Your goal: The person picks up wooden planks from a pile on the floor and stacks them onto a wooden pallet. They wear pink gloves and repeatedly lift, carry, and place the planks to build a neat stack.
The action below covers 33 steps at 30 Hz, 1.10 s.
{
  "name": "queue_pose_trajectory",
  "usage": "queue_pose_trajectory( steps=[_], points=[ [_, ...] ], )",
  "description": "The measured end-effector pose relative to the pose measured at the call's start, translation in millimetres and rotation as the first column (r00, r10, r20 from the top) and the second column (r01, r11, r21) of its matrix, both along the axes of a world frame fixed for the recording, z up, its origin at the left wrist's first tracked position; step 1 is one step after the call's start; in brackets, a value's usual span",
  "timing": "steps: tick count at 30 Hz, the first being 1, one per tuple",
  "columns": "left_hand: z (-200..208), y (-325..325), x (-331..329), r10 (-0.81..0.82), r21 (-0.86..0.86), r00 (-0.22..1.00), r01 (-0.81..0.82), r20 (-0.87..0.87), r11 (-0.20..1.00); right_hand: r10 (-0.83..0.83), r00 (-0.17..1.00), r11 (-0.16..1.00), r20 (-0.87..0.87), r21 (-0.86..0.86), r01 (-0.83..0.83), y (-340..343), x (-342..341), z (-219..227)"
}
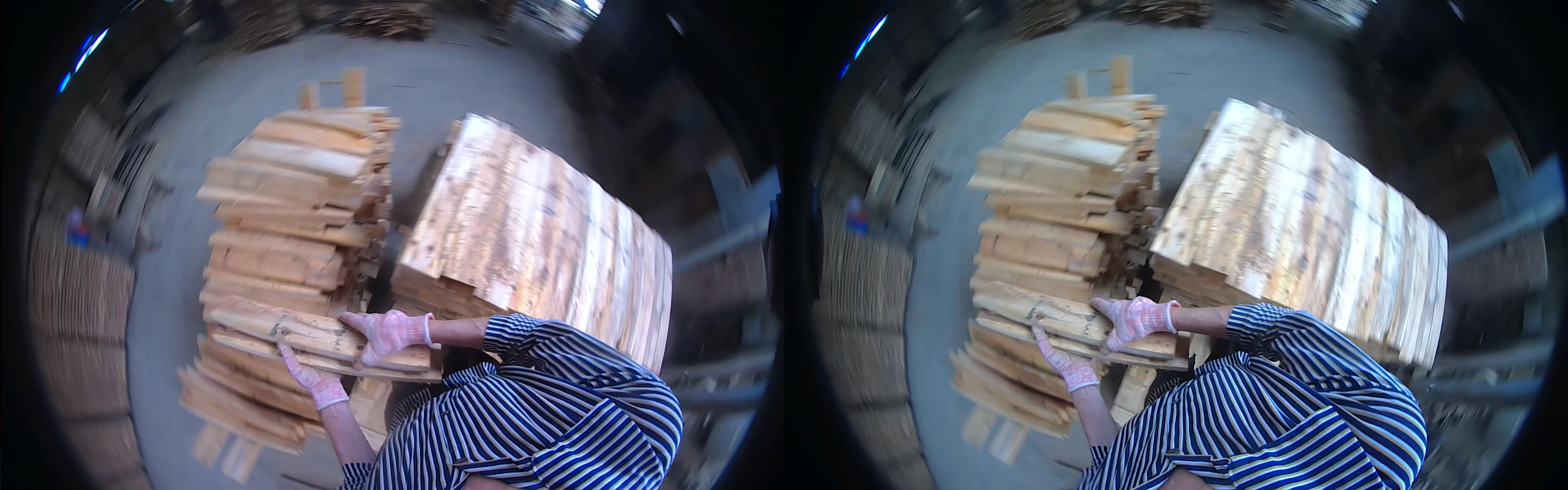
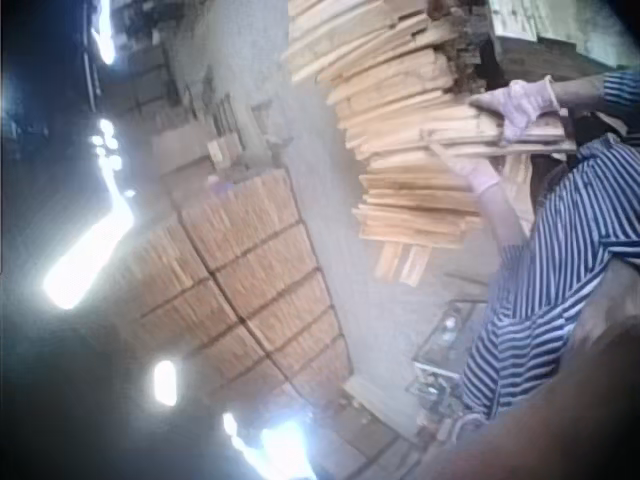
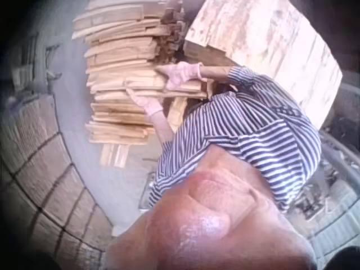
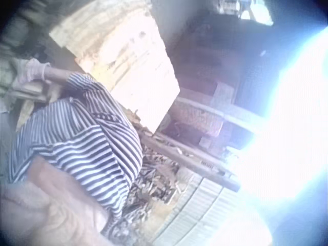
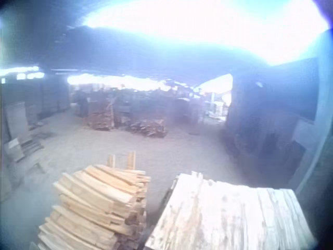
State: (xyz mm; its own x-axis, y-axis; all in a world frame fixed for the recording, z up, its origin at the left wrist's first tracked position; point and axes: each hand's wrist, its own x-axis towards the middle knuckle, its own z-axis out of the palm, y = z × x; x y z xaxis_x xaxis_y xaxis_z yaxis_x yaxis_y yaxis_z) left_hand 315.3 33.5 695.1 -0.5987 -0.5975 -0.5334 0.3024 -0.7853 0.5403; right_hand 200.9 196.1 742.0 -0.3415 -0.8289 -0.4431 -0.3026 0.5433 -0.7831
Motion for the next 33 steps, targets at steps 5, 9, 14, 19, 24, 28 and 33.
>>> queue_pose_trajectory(
  steps=[5,9,14,19,24,28,33],
  points=[
    [49.8,43.3,-83.8,-0.476,-0.466,0.860,0.351,-0.182,0.812,-0.385,0.909,0.920,-0.159,-0.150,0.363,65.4,-30.4,73.2],
    [97.8,82.8,-144.0,-0.713,-0.802,0.645,0.563,0.275,0.199,-0.850,0.523,0.419,0.068,-0.516,0.747,108.7,-48.1,88.7],
    [167.4,130.9,-211.4,-0.788,-0.760,0.261,0.543,0.557,-0.358,-0.857,0.071,-0.204,0.511,-0.463,0.863,210.5,17.5,57.6],
    [164.0,194.5,-248.2,-0.626,-0.643,0.280,-0.042,0.727,-0.765,-0.721,-0.261,-0.608,0.642,-0.405,0.683,279.2,136.0,9.9],
    [134.3,225.4,-266.0,-0.378,-0.316,0.440,-0.208,0.815,-0.925,-0.445,-0.730,-0.855,0.518,-0.003,0.519,310.5,220.3,-18.4],
    [90.0,246.1,-273.2,-0.409,-0.303,0.460,-0.290,0.788,-0.908,-0.279,-0.739,-0.875,0.613,0.155,0.459,355.1,207.6,-15.2],
    [34.1,259.8,-279.5,-0.258,-0.087,0.534,-0.325,0.805,-0.942,-0.299,-0.726,-0.871,0.620,0.133,0.472,389.3,173.5,-32.4]
  ],
)
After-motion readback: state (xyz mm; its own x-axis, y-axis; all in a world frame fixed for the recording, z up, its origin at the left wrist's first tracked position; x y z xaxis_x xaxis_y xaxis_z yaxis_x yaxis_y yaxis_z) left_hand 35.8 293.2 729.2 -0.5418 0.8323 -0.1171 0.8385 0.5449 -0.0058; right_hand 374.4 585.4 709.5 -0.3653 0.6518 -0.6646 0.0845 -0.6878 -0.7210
